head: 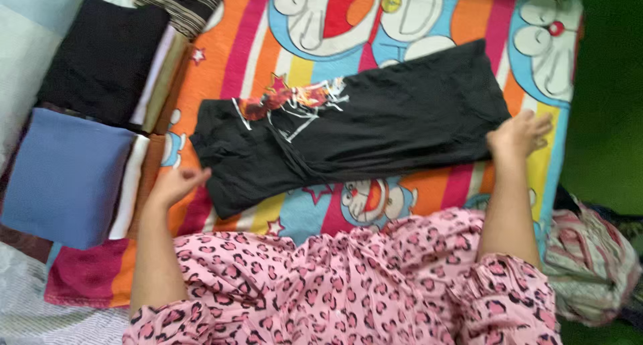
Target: The person folds two black garments on a bed with a colorful Doraemon-patterned sheet. They first fold a plain black top, then a black t-shirt with a graphic print, smoothing and aligning each piece before stacking them with other folded items.
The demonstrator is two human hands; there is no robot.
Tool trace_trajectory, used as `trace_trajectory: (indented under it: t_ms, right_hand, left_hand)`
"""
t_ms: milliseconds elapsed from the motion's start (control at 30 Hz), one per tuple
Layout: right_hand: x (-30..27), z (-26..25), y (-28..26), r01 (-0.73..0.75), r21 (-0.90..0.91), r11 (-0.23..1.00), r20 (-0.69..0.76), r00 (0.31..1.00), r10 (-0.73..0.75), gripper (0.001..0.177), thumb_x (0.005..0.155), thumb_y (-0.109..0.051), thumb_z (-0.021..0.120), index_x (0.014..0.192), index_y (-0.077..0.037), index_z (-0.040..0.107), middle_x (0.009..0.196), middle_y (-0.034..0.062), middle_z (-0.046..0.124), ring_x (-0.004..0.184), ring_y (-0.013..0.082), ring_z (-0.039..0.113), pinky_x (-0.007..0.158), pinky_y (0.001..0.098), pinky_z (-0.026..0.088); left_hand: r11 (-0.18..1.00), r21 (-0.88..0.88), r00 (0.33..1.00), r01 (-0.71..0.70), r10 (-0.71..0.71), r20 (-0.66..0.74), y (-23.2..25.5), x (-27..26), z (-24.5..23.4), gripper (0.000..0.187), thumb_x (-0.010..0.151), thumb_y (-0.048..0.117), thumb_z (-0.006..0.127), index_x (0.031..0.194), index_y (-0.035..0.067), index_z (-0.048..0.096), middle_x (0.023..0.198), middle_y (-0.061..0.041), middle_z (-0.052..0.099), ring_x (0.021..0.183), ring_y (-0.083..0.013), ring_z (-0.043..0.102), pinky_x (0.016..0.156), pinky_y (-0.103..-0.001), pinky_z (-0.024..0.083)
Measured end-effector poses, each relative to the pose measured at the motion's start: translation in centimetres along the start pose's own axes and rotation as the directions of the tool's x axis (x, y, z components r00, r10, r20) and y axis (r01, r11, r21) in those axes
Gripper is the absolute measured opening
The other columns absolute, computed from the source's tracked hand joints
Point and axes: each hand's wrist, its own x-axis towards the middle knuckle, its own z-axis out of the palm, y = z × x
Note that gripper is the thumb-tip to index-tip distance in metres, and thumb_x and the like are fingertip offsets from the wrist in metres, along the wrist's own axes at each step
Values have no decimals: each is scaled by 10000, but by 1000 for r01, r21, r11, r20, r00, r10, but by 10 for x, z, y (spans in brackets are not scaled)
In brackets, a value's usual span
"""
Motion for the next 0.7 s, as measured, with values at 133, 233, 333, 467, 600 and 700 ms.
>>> trace_trajectory:
  t_ms: [133,233,333,467,600,700]
  right_hand:
    - [-45,-35,-139,543,257,799,-275,834,-478,387,834,-133,635,1176,47,648,1320,286,581,1289,455,488,1129,559,398]
    - [-105,-51,-249,773,472,423,-353,606,-713,286,862,-78,628,1134,9,635,1217,227,619,1186,439,559,1068,531,433]
    - [-146,-45,-316,747,652,131,-384,474,-792,470,885,-122,669,1324,20,582,1377,263,576,1295,433,543,1097,524,434]
    - [-85,-11,-272,711,306,633,218,594,-774,476,961,-370,634,1381,-150,593,1446,129,571,1317,355,529,1085,587,405]
    - [27,35,-150,636,141,759,-88,772,-630,601,1109,-347,502,1663,-136,403,1711,172,340,1519,437,347,1173,674,248]
    - [76,77,-92,554,195,809,-3,825,-565,575,1114,-290,502,1642,-97,378,1698,137,362,1536,394,348,1196,621,228]
  left_hand:
    - [859,315,608,-404,509,-609,92,15,13,263,971,322,721,981,63,768,991,-149,737,964,-358,664,896,-463,486]
    - [715,419,447,-560,686,-575,165,34,68,99,926,104,659,941,42,735,1019,-123,724,987,-340,650,919,-463,492]
    - [568,690,506,-449,798,-328,220,54,131,397,902,259,604,1239,65,684,1364,-127,641,1356,-312,554,1156,-562,360]
    - [756,597,586,-269,620,-521,199,85,134,569,886,409,585,1393,153,596,1492,-72,516,1373,-329,455,989,-867,119]
    - [827,382,703,-413,556,-443,146,108,112,509,945,344,622,1434,204,593,1513,-26,499,1397,-261,489,1085,-798,136]
    - [877,116,626,-466,419,-658,120,126,95,178,1154,348,594,1301,374,690,1337,152,647,1234,-161,575,1102,-462,446]
